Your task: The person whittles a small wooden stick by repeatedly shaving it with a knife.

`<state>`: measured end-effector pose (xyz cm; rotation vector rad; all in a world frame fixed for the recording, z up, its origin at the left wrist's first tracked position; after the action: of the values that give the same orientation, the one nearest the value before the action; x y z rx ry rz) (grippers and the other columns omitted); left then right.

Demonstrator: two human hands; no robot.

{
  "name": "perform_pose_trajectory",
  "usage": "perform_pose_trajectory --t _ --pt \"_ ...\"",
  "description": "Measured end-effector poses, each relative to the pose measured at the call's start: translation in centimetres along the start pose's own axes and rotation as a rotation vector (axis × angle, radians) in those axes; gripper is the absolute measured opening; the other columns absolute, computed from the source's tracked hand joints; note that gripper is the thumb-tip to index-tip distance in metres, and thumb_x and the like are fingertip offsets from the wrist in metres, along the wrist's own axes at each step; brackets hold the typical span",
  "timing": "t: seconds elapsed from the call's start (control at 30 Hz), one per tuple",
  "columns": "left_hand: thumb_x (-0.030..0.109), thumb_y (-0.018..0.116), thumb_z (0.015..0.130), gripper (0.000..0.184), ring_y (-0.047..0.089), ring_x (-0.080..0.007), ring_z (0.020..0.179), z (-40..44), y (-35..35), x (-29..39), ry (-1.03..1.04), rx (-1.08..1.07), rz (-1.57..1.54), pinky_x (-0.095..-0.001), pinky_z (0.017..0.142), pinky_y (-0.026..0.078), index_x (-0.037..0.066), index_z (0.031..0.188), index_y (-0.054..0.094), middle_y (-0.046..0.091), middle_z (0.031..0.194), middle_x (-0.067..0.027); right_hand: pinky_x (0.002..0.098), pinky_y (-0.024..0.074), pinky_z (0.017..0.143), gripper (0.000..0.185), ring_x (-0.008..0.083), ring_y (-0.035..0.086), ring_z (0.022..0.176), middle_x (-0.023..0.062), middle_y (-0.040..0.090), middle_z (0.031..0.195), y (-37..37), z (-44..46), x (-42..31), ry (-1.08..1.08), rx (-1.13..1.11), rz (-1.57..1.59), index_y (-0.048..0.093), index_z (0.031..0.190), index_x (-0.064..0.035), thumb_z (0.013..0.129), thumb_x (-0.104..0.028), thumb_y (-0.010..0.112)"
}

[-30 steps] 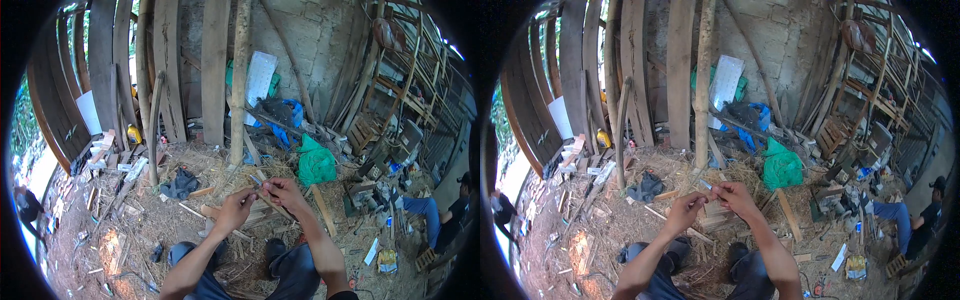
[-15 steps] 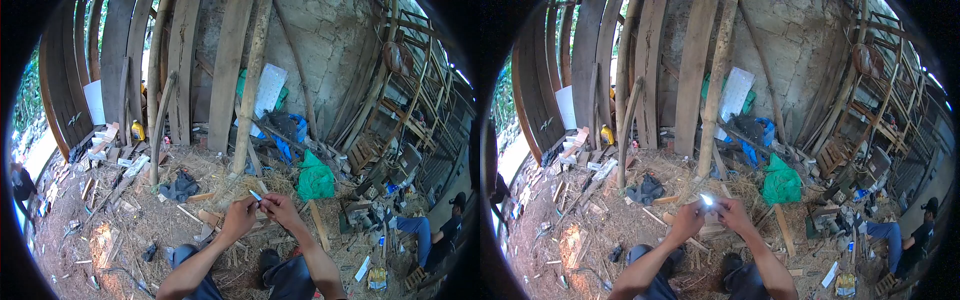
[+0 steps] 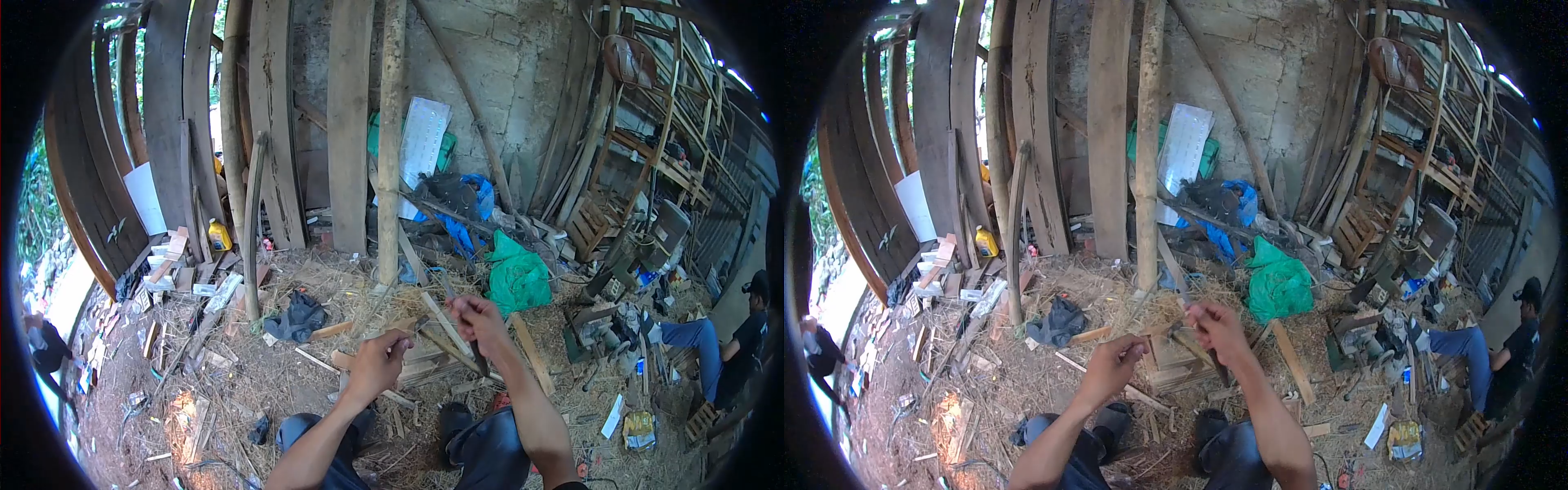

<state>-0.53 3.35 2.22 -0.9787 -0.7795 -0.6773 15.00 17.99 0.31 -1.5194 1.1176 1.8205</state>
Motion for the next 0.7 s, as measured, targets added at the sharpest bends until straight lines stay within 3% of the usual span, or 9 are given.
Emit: perform_pose_trajectory --t 0.13,0.2,0.27,0.33,0.43,0.47,0.53,0.67,0.7 --pt "0.009 0.056 0.089 0.012 0.059 -0.0227 0.056 0.0 0.5 -0.9 -0.058 -0.03 -0.025 -0.0325 0.057 0.046 0.005 0.095 0.066 0.065 0.072 -0.0102 0.02 0.0285 0.041 0.017 0.0042 0.036 0.047 -0.0024 0.054 0.068 2.9 -1.5 1.9 0.156 -0.109 -0.074 0.062 0.097 0.0002 0.094 -0.015 0.055" --pt "0.009 0.056 0.089 0.012 0.056 -0.0203 0.055 0.1 0.6 -1.8 -0.006 -0.016 -0.048 -0.0323 0.057 0.045 0.005 0.095 0.066 0.063 0.069 -0.01 0.0197 0.0284 0.041 0.016 0.0044 0.036 0.047 -0.0019 0.055 0.068 1.8 -0.8 2.2 0.167 -0.044 -0.121 0.061 0.099 0.0006 0.093 -0.012 0.055" --pt "0.009 0.057 0.089 0.011 0.054 -0.0179 0.053 -0.2 0.4 -1.8 0.04 -0.007 -0.085 -0.0321 0.056 0.044 0.005 0.094 0.065 0.062 0.066 -0.0098 0.0192 0.0279 0.04 0.015 0.0039 0.035 0.047 -0.0025 0.054 0.068 -2.0 0.7 1.4 0.131 0.06 0.03 0.06 0.099 0.0002 0.092 -0.011 0.055" --pt "0.01 0.056 0.09 0.012 0.053 -0.0124 0.059 -0.5 0.2 -1.6 -0.031 -0.118 -0.055 -0.0303 0.059 0.042 0.003 0.095 0.065 0.064 0.073 -0.0095 0.0191 0.0277 0.04 0.014 0.0038 0.035 0.047 -0.0024 0.054 0.068 -5.2 1.5 0.7 0.101 0.113 0.072 0.06 0.099 0.0 0.093 -0.012 0.055" --pt "0.013 0.054 0.093 0.015 0.049 -0.0079 0.066 -0.4 -0.4 -2.3 0.032 -0.095 -0.171 -0.0267 0.063 0.04 0.002 0.096 0.064 0.063 0.077 -0.005 0.0192 0.0274 0.04 0.015 0.0039 0.034 0.046 -0.0018 0.054 0.069 -8.6 1.3 0.6 0.064 0.306 0.224 0.06 0.1 -0.0001 0.093 -0.012 0.054" --pt "0.013 0.054 0.093 0.015 0.049 -0.0079 0.066 -0.4 -0.3 -2.6 0.025 -0.106 -0.16 -0.0267 0.063 0.04 0.002 0.096 0.064 0.063 0.077 -0.005 0.0194 0.0277 0.04 0.016 0.0041 0.035 0.046 -0.0009 0.055 0.071 -8.6 1.1 0.2 0.035 0.29 0.2 0.06 0.101 -0.0003 0.093 -0.013 0.055" --pt "0.016 0.052 0.096 0.018 0.047 -0.0064 0.07 -0.1 -0.1 -4.6 -0.245 -0.131 -0.321 -0.0223 0.065 0.037 0.001 0.093 0.063 0.055 0.074 0.002 0.0195 0.0279 0.04 0.017 0.0042 0.036 0.047 -0.0001 0.056 0.072 -7.9 0.5 0.6 0.016 0.274 0.187 0.06 0.103 -0.0004 0.093 -0.013 0.055" --pt "0.016 0.05 0.096 0.018 0.04 -0.0045 0.066 0.8 1.9 -4.0 -0.299 -0.093 -0.413 -0.0211 0.059 0.032 0.003 0.094 0.062 0.048 0.07 0.0053 0.0206 0.0269 0.041 0.029 0.0035 0.039 0.048 0.0021 0.056 0.074 1.9 -1.2 1.8 0.05 -0.13 -0.073 0.055 0.116 0.0019 0.093 -0.015 0.057" --pt "0.016 0.051 0.096 0.018 0.044 -0.0073 0.067 1.1 2.6 -4.2 -0.296 -0.131 -0.411 -0.023 0.063 0.037 0.001 0.093 0.061 0.051 0.07 0.0018 0.0205 0.0269 0.04 0.029 0.0037 0.038 0.047 0.0021 0.057 0.074 4.1 -1.3 2.4 0.015 -0.213 -0.067 0.056 0.116 0.0017 0.093 -0.015 0.057"
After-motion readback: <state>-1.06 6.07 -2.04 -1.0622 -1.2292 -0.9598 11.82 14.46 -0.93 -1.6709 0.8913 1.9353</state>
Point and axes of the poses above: each hand's wrist, its own z-axis towards the middle knuckle, its own y-axis out of the palm, x = y × z, the point moved 6 cm from there along z, towards the middle knuckle
